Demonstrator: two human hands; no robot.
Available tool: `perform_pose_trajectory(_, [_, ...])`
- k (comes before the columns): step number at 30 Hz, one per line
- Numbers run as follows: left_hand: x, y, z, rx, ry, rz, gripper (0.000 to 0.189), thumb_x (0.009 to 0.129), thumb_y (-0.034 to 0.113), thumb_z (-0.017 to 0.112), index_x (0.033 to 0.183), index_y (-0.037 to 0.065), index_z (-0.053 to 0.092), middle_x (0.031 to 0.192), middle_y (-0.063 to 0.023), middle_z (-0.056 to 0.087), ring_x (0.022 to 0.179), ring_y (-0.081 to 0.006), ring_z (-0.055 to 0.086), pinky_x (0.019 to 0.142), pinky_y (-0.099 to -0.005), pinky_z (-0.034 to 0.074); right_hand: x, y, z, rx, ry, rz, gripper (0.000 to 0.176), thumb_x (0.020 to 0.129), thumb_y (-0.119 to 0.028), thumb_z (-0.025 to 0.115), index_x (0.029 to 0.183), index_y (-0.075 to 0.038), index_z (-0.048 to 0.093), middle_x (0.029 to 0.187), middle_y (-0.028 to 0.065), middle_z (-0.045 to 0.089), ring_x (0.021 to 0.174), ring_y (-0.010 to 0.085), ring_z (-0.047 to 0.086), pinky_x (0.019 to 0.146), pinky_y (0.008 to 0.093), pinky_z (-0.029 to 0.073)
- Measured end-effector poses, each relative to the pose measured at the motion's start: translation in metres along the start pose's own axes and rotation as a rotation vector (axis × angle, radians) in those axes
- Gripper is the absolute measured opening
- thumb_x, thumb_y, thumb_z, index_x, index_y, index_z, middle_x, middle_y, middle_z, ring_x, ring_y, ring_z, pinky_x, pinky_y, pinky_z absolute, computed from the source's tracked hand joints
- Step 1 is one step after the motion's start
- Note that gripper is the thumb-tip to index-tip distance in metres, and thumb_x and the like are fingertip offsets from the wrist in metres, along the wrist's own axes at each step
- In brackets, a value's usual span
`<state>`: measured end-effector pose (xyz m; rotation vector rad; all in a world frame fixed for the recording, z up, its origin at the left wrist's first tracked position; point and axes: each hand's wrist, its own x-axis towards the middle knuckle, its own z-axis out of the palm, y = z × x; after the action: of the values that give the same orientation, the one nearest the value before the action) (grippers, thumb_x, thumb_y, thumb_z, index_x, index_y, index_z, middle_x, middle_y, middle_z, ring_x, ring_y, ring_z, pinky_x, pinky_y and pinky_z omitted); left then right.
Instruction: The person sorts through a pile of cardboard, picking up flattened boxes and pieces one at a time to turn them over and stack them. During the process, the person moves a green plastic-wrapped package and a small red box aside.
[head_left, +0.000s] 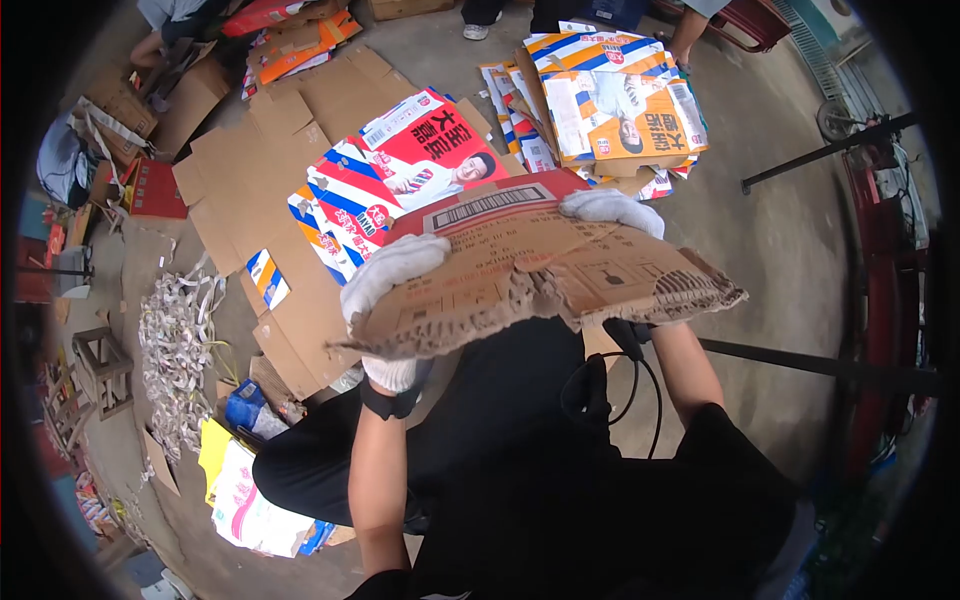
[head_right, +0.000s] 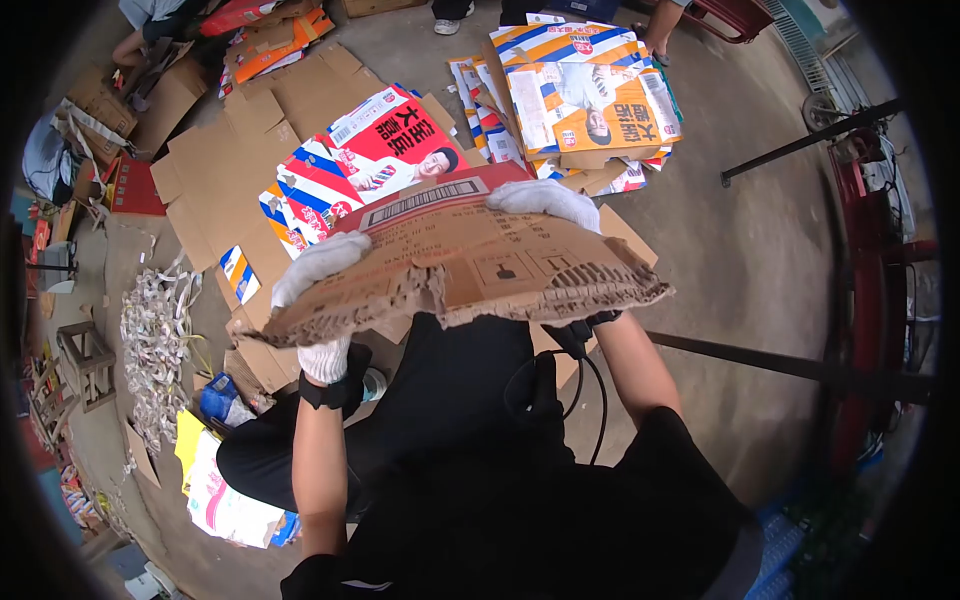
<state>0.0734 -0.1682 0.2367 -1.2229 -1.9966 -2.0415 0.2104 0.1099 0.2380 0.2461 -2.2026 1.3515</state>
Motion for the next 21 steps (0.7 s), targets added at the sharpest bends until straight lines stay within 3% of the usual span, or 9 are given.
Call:
perform_pose_trajectory(3, [-0.001,0.001,0.001,-0.010,-0.009,0.009,0.028,0.087,0.020,0.068,0.099,-0.005,0.066,0.106,-0.0206,0.071,0.102,-0.0325,0.068,0.099,-0.0437,0.050,-0.001,0.005,0.003,-0.040,0.055,0.005,0.031,0.078,-0.023,0.077,0.096,0.001,0.068,0.105,0.0169,0.071,0.105,0.0295,0.068,0.093,0.0404,0.053])
perform_pose_trajectory(6, [-0.012,0.008,0.003,-0.054,0.011,0.037,0.025,0.076,0.015,0.074,0.094,-0.001,0.069,0.097,-0.0151,0.074,0.096,-0.0298,0.070,0.093,-0.0432,0.052,-0.006,0.004,-0.002,-0.012,0.008,-0.067,0.033,0.078,-0.026,0.077,0.095,0.000,0.068,0.105,0.0161,0.072,0.103,0.0300,0.068,0.097,0.0435,0.051])
perform_pose_trajectory(8, [-0.046,-0.002,0.007,-0.449,0.206,-0.391,0.026,0.073,0.010,0.074,0.094,-0.004,0.068,0.095,-0.0177,0.073,0.092,-0.0275,0.070,0.090,-0.0412,0.053,-0.006,-0.003,-0.004,-0.099,-0.145,-0.101,0.035,0.078,-0.030,0.076,0.095,-0.001,0.068,0.104,0.0150,0.072,0.104,0.0302,0.068,0.101,0.0467,0.048])
perform_pose_trajectory(9, [-0.055,-0.022,0.003,-0.335,0.159,-0.237,0.026,0.071,0.003,0.073,0.094,-0.006,0.067,0.094,-0.0184,0.072,0.090,-0.0255,0.069,0.086,-0.0377,0.055,-0.006,-0.005,-0.004,-0.059,-0.148,-0.111,0.035,0.080,-0.032,0.073,0.095,-0.001,0.068,0.105,0.0142,0.072,0.106,0.0306,0.068,0.104,0.0489,0.045])
perform_pose_trajectory(10, [-0.033,-0.011,0.004,-0.334,0.152,-0.220,0.026,0.071,0.003,0.073,0.094,-0.006,0.067,0.094,-0.0184,0.072,0.090,-0.0255,0.069,0.086,-0.0377,0.055,0.003,-0.003,-0.004,-0.066,-0.138,-0.125,0.035,0.080,-0.032,0.073,0.095,-0.001,0.068,0.105,0.0142,0.072,0.106,0.0306,0.068,0.104,0.0489,0.045])
perform_pose_trajectory(12, [-0.025,0.030,0.008,-0.314,0.206,-0.460,0.022,0.071,-0.002,0.070,0.093,-0.007,0.066,0.094,-0.0178,0.072,0.091,-0.0249,0.069,0.088,-0.0365,0.054,-0.003,-0.017,-0.004,-0.042,-0.105,-0.038,0.034,0.081,-0.032,0.070,0.096,-0.002,0.069,0.110,0.0143,0.072,0.109,0.0310,0.067,0.106,0.0485,0.044])
perform_pose_trajectory(17, [-0.023,0.009,-0.003,-0.416,0.147,-0.388,0.026,0.070,-0.005,0.068,0.096,-0.007,0.064,0.095,-0.0199,0.071,0.098,-0.0279,0.067,0.097,-0.0399,0.050,0.022,-0.046,-0.026,-0.067,-0.298,0.064,0.032,0.082,-0.030,0.071,0.097,-0.002,0.068,0.113,0.0132,0.071,0.110,0.0311,0.066,0.108,0.0464,0.043])
perform_pose_trajectory(19, [-0.027,0.006,-0.003,-0.474,0.173,-0.405,0.028,0.070,-0.005,0.068,0.097,-0.007,0.064,0.095,-0.0201,0.071,0.098,-0.0282,0.067,0.098,-0.0405,0.050,0.027,-0.049,-0.033,-0.143,-0.416,-0.076,0.033,0.077,-0.026,0.075,0.099,-0.002,0.069,0.112,0.0130,0.071,0.107,0.0305,0.067,0.104,0.0442,0.046])
perform_pose_trajectory(21, [-0.032,0.006,-0.001,-0.532,0.202,-0.425,0.029,0.069,-0.006,0.068,0.097,-0.008,0.064,0.095,-0.0204,0.071,0.098,-0.0286,0.067,0.098,-0.0411,0.050,0.026,-0.047,-0.031,-0.089,-0.381,-0.047,0.036,0.077,-0.025,0.078,0.102,-0.002,0.069,0.111,0.0121,0.072,0.104,0.0277,0.069,0.099,0.0417,0.049])
